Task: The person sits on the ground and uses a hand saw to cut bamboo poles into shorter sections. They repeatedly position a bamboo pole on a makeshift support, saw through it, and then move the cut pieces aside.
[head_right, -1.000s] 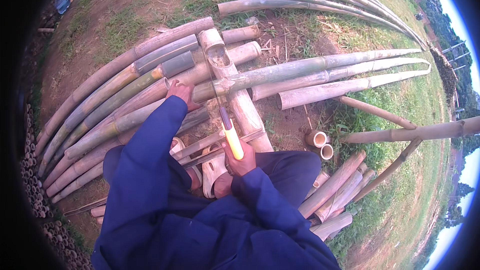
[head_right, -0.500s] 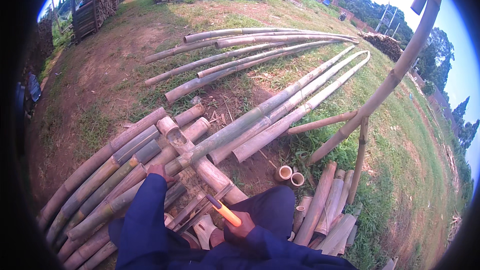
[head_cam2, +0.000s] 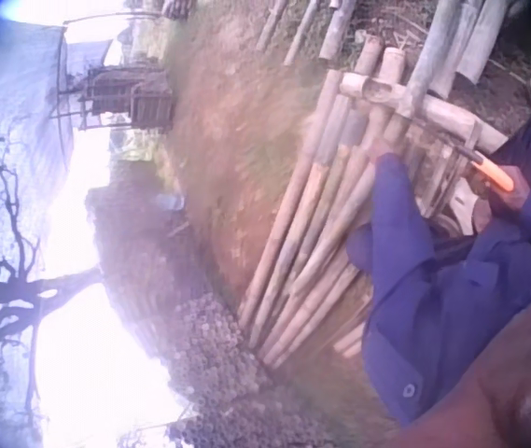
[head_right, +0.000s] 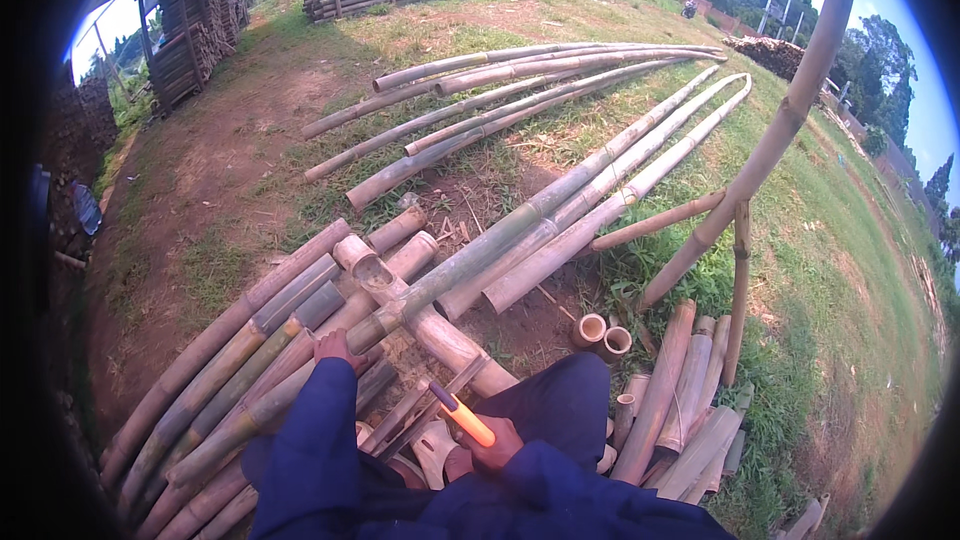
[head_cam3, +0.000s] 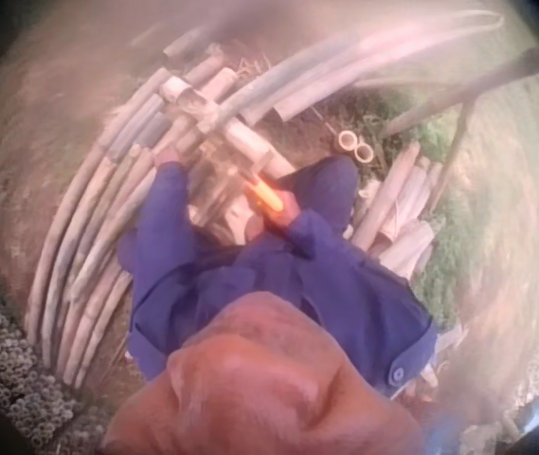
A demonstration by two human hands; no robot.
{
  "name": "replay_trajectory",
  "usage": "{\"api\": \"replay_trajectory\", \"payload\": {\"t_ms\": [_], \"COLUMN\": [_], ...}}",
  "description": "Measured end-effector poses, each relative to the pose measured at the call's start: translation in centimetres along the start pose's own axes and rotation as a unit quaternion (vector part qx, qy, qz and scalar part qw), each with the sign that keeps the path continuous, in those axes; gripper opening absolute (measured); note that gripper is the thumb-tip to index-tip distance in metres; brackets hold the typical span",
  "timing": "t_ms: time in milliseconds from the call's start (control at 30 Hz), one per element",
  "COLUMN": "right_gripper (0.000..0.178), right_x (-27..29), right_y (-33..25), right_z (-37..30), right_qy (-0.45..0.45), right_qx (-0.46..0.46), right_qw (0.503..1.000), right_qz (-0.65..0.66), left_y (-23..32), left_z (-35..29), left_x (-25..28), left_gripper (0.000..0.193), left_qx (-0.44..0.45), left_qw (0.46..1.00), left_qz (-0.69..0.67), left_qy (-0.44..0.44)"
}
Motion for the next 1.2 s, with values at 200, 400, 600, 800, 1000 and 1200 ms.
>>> {"api": "replay_trajectory", "payload": {"t_ms": [200, 400, 600, 800, 1000, 1200], "right_gripper": [0.029, 0.025, 0.022, 0.02, 0.023, 0.029], "right_x": [-0.2, -1.0, -1.0, -1.2, -1.4, -0.9], "right_y": [-0.5, 0.1, 0.9, 0.3, 0.3, -2.4], "right_z": [0.3, 1.0, 0.6, 1.1, 1.2, 2.5], "right_qy": [-0.015, -0.038, -0.01, -0.009, -0.016, -0.022], "right_qx": [0.0, 0.01, 0.035, 0.051, 0.05, 0.064], "right_qw": [1.0, 0.999, 0.999, 0.999, 0.998, 0.998], "right_qz": [0.018, 0.004, -0.009, -0.006, -0.021, -0.02], "left_y": [-0.1, -1.3, -1.1, -1.6, -1.6, -1.9], "left_z": [1.8, 2.9, 2.8, 3.1, 3.1, 3.5], "left_x": [-1.7, -2.1, -2.4, -1.9, -1.8, -2.4], "left_gripper": [0.08, 0.08, 0.08, 0.084, 0.088, 0.087], "left_qx": [0.011, 0.014, 0.005, 0.016, 0.012, 0.017], "left_qw": [1.0, 0.999, 1.0, 1.0, 1.0, 1.0], "left_qz": [0.013, -0.005, -0.014, -0.013, -0.016, -0.02], "left_qy": [0.001, -0.031, -0.004, -0.011, 0.006, -0.003]}}
Point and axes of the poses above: each hand's wrist, its own z-axis towards the middle knuckle, its own x-axis out of the back of the hand, y = z × x, the point moved 7 cm from there along z, towards the middle knuckle, and after that the axes turned 12 degrees about x, right-handed, at the moved point
